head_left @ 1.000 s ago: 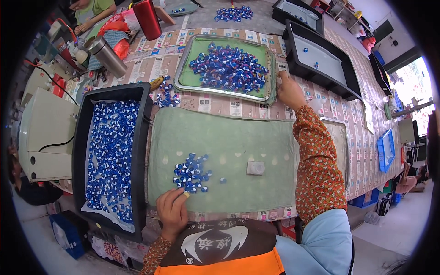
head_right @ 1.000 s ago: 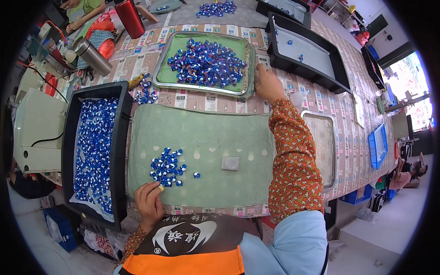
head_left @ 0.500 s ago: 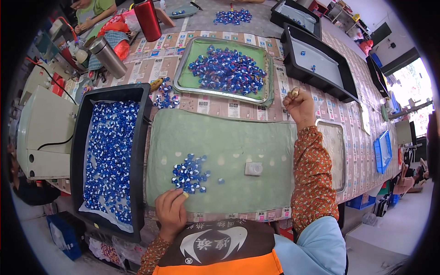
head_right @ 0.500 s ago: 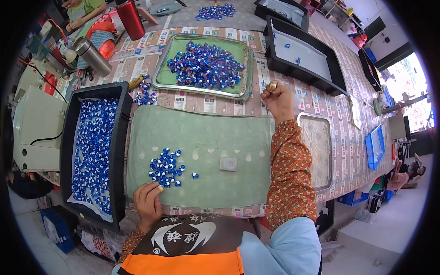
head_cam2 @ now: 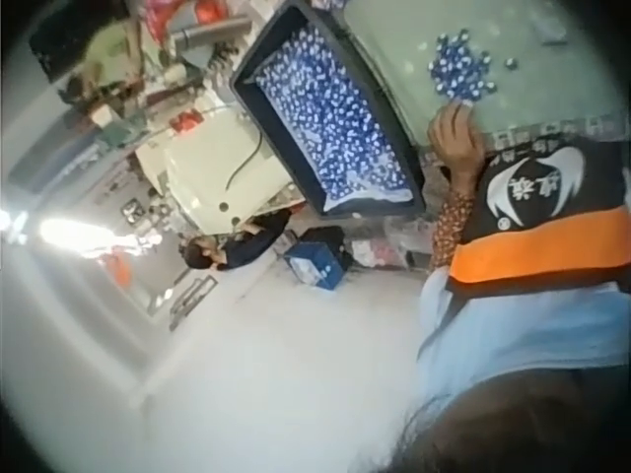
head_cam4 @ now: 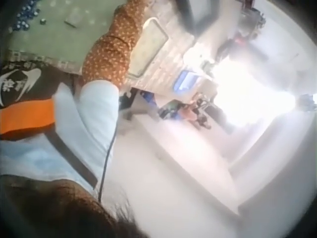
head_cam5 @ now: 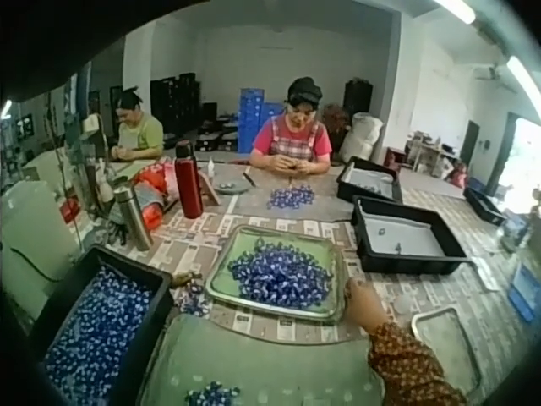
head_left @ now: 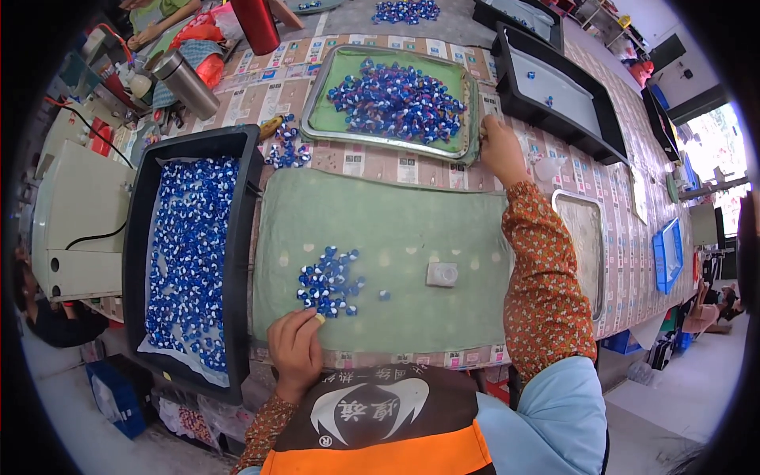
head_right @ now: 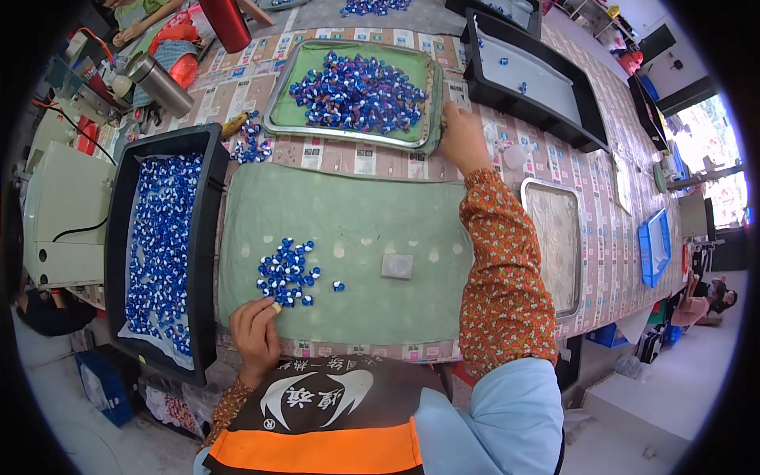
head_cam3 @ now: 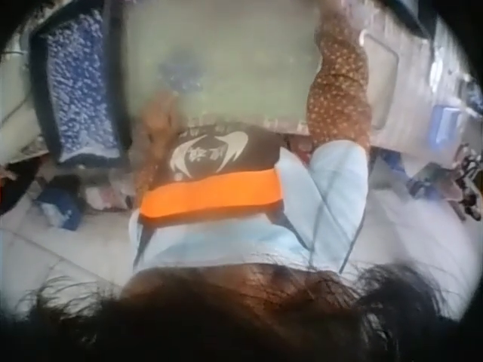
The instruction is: Assembling and sorting small blue and yellow toy components on a workstation.
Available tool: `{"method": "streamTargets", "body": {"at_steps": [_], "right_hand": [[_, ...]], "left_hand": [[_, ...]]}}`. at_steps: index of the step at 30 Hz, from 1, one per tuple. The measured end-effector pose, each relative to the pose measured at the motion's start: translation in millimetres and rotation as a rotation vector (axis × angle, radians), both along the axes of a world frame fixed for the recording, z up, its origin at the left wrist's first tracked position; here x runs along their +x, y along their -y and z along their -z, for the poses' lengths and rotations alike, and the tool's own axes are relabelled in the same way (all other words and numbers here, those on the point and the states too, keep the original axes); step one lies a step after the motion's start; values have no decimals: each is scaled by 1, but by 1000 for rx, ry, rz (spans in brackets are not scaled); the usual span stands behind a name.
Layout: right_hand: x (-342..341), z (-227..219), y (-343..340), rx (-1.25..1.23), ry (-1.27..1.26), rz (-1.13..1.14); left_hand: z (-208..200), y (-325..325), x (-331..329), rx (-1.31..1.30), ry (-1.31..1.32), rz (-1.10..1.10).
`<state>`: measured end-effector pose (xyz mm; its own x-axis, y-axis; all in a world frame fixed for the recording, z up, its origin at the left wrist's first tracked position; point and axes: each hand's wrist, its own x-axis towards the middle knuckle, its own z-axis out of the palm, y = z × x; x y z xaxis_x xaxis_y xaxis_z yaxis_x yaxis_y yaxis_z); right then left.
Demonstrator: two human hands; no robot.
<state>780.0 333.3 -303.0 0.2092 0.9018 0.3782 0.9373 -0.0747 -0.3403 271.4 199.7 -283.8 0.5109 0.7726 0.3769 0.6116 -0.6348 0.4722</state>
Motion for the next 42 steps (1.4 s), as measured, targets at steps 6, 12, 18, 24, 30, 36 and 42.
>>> {"method": "streamTargets", "body": {"at_steps": [6,12,18,24,30,36,42], "right_hand": [[-1,-3,-7,-180,69,132],[8,9,1,-119,17,69],[13,8,20,-45,-16,37],[-3,-23,63,134,-1797,-207],[-25,-27,82,292,-2193,-494],[-56,-49,72,-220,-1119,84],[-76,-34,66,-182,-25,-170]], "left_hand": [[-2,0,3,-8,2,-1],[2,0,-1,0,1,-6],[2,0,-1,14,4,1],[-2,-1,0,2,8,1],[0,-2,-1,8,-10,16],[0,-2,0,13,-17,10],[-1,0,0,4,-10,5]]}}
